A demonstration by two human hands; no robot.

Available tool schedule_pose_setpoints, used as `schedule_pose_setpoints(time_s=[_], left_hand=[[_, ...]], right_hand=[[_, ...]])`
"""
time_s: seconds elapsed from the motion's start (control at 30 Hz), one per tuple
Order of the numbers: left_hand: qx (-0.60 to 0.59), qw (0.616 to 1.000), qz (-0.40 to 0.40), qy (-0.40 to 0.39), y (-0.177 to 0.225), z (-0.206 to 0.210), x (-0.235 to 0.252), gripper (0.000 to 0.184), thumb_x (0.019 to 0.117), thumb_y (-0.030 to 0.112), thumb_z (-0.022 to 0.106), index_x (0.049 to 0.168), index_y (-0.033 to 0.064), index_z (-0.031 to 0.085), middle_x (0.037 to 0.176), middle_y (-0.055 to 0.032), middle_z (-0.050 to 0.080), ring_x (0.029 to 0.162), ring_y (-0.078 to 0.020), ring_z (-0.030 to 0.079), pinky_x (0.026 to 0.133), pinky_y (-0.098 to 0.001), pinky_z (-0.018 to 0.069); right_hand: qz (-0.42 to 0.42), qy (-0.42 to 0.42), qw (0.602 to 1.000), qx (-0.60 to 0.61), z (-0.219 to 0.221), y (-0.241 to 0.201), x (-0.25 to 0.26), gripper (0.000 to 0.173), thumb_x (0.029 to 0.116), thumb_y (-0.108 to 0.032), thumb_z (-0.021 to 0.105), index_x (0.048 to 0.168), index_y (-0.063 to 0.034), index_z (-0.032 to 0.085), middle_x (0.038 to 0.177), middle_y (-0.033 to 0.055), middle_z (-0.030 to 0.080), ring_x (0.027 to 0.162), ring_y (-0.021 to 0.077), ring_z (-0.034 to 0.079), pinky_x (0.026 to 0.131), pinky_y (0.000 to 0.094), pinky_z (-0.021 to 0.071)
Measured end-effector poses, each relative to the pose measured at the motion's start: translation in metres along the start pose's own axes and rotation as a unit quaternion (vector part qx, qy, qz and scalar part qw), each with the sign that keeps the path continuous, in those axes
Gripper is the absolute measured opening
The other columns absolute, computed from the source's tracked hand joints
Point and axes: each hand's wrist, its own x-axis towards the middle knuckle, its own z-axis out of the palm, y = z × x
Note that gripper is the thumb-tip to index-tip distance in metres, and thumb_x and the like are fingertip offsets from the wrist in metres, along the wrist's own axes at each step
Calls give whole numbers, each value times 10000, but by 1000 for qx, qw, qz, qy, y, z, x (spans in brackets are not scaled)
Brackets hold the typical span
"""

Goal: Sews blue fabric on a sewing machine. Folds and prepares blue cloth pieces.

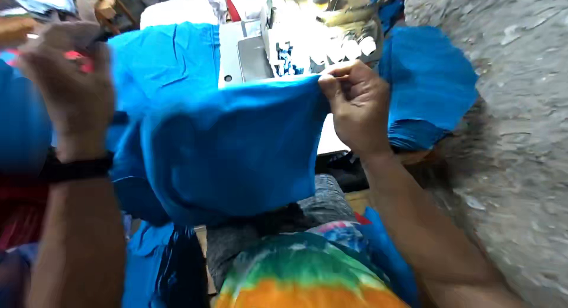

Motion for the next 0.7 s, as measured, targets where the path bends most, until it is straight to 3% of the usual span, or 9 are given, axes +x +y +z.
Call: schedule_pose_setpoints(time_s=[0.1,0.17,0.23,0.3,0.37,0.43,0.53,0.6,0.7], left_hand=[[-216,963,136,-91,112,44,-8,441,972,291,683,1308,10,634,1303,-100,668,1166,-97,658,970,-264,563],[-305,930,191,-81,154,80,-7,258,959,253,712,1079,24,699,980,16,703,853,33,641,750,-155,538],[-285,940,183,-52,167,86,1,175,981,239,690,983,64,705,837,78,663,718,79,574,656,-114,481],[-215,958,189,-12,145,70,16,186,979,275,699,1011,95,733,886,88,689,756,95,590,691,-111,494],[-161,956,246,-10,62,53,42,294,1026,349,632,1208,127,694,1078,47,694,928,29,639,791,-179,538],[-142,986,86,-21,9,29,38,386,1049,418,570,1333,163,625,1201,26,667,1061,-37,644,915,-271,548],[-119,984,-132,36,-9,7,15,503,1016,501,589,1362,135,596,1274,-14,644,1138,-77,624,1018,-333,517],[-93,982,-154,59,-19,-4,0,520,1025,489,578,1367,98,582,1268,-40,640,1130,-75,623,1021,-321,514],[-5,987,-137,84,-39,-35,-32,478,1060,428,533,1321,28,559,1169,-99,615,1012,-69,599,921,-281,488]], right_hand=[[-89,-30,995,25,20,-33,26,190,1059,-129,555,1093,25,660,884,20,678,692,-17,589,652,175,522],[-100,-23,992,69,23,-38,38,198,1070,-136,537,1113,27,642,941,23,688,752,-12,629,680,180,552],[-52,-72,992,85,17,-29,29,338,1045,-219,595,1256,44,567,1035,45,675,867,24,652,764,223,576],[17,-193,977,85,14,-2,-7,521,869,-249,806,1283,-4,606,1029,48,724,931,66,695,842,289,594],[107,-283,943,137,6,34,-40,271,817,-159,848,1057,-91,744,892,3,749,792,68,700,724,300,605],[172,-302,909,229,-8,61,-53,168,854,-92,816,1009,-61,761,859,25,758,713,103,708,639,289,624],[225,-238,892,313,-6,66,-53,121,864,-46,801,975,-19,762,826,53,762,682,112,713,627,277,624],[274,-160,864,390,15,60,-58,160,879,-10,772,1038,-10,752,892,67,767,756,121,729,710,299,637],[384,-29,771,508,56,41,-60,178,948,-37,708,1126,-32,691,968,84,740,809,135,712,746,318,618]])
